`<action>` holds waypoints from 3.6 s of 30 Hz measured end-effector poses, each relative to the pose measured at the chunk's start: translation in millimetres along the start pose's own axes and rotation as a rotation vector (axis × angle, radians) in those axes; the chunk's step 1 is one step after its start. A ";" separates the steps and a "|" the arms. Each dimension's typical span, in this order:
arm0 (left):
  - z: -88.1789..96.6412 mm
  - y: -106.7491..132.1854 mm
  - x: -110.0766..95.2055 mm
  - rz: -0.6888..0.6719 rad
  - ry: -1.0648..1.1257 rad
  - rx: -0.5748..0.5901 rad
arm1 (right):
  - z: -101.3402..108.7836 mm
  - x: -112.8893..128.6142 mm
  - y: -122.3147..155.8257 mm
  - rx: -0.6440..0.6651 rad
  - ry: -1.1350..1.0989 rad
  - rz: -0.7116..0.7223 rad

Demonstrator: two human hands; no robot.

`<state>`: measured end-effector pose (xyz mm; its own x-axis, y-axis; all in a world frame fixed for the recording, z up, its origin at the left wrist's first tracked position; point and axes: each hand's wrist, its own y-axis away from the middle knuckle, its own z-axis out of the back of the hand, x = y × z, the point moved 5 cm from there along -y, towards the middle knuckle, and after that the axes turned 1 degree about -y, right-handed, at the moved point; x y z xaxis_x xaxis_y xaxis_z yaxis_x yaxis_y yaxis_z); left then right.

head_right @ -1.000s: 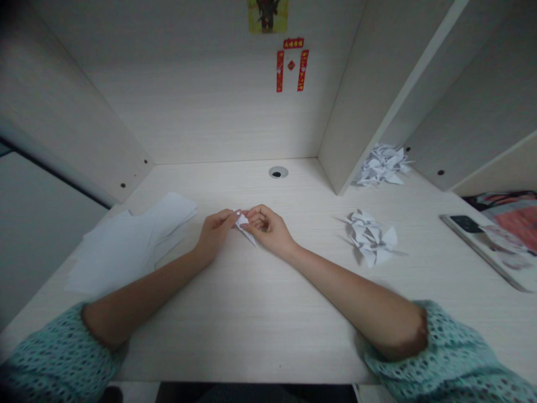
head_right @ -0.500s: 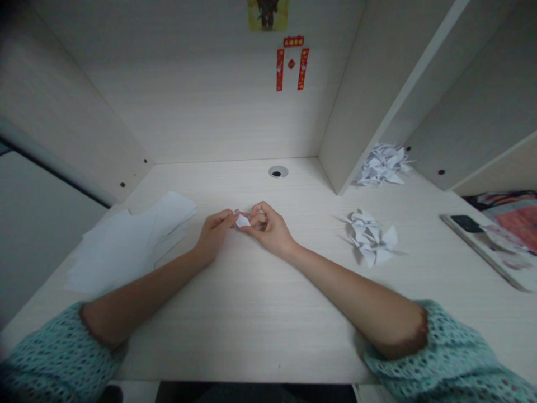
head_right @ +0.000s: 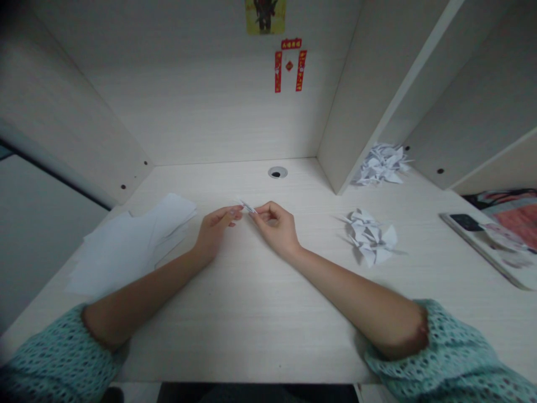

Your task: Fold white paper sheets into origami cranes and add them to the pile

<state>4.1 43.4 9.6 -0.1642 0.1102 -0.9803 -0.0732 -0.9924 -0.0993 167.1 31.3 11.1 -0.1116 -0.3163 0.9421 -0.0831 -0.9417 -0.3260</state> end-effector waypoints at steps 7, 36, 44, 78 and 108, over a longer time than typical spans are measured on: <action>-4.5 1.6 0.1 -0.015 -0.041 0.062 | 2.5 21.3 5.0 0.020 0.277 0.340; -3.9 -0.9 -3.4 0.009 0.044 0.040 | -1.6 17.1 1.4 0.153 0.155 0.345; -4.1 -1.0 -1.7 0.029 0.054 0.059 | -4.0 11.1 -0.9 0.117 0.039 0.265; -5.8 -0.4 -5.6 0.034 0.088 0.081 | -5.3 4.8 -2.2 0.152 -0.020 0.148; -7.8 2.3 -7.0 0.025 0.032 0.089 | -7.1 -1.7 2.3 0.138 -0.119 -0.053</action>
<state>12.7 39.9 14.8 -0.1353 0.0820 -0.9874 -0.1567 -0.9858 -0.0604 160.1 30.5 8.2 0.0082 -0.2692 0.9631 0.0513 -0.9617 -0.2692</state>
